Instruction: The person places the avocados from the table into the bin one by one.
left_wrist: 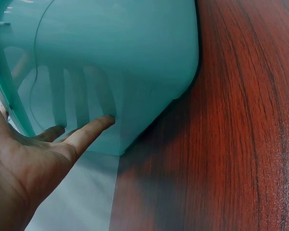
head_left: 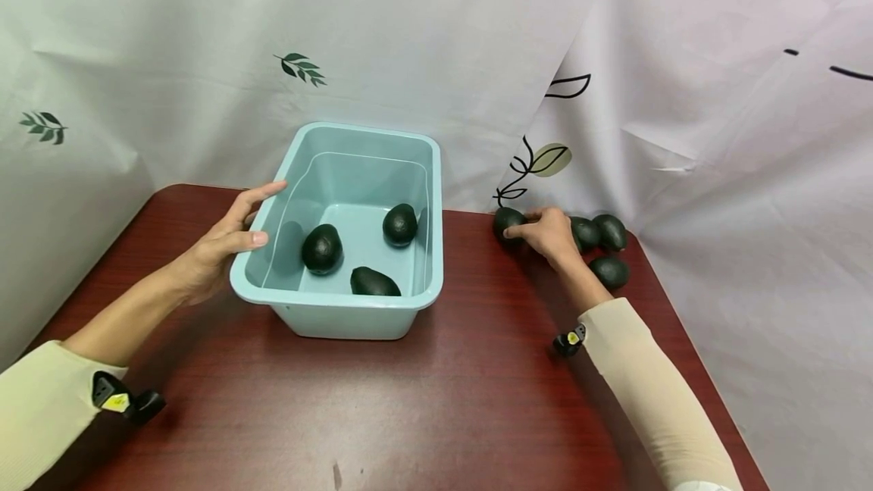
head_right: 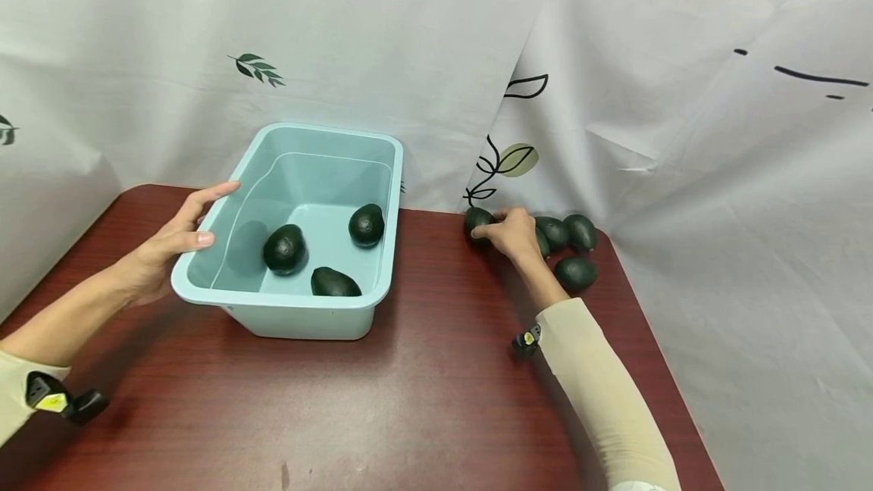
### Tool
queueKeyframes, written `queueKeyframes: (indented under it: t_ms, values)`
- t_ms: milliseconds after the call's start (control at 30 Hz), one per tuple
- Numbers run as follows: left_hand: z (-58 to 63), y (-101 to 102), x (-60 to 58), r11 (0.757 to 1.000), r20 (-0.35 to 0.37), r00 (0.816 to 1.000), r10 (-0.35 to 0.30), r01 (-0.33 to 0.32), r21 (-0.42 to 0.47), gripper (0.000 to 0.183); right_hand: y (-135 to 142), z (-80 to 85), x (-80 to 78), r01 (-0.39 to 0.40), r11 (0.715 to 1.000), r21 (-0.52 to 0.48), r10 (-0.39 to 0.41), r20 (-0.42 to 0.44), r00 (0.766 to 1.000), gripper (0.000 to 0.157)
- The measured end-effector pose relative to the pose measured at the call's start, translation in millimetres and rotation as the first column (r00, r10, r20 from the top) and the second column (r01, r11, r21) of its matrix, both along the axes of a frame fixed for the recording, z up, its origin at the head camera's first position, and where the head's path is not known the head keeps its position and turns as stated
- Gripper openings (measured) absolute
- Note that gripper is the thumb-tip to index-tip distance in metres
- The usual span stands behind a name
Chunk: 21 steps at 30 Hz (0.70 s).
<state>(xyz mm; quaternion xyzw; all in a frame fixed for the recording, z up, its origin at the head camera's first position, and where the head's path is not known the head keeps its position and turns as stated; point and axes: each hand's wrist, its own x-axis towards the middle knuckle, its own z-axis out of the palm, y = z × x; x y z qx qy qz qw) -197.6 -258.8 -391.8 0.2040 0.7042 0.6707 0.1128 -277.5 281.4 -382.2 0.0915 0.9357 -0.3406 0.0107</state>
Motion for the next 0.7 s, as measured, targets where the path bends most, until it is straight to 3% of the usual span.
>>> queueKeyframes:
  t_ms: [233, 700]
  values:
    - [0.0, -1.1, 0.7, 1.000, 0.001, 1.000, -0.003, 0.003, 0.000, 0.076, 1.2, -2.0, 0.6, -0.036, 0.997, -0.066, 0.033, -0.035, 0.999, 0.073]
    - [2.6, 0.0, 1.8, 1.000, -0.008, 1.000, 0.014, -0.014, -0.015, 0.077, -9.2, 0.9, 10.8, -0.132, 0.988, -0.085, 0.113, -0.196, 0.974, 0.071]
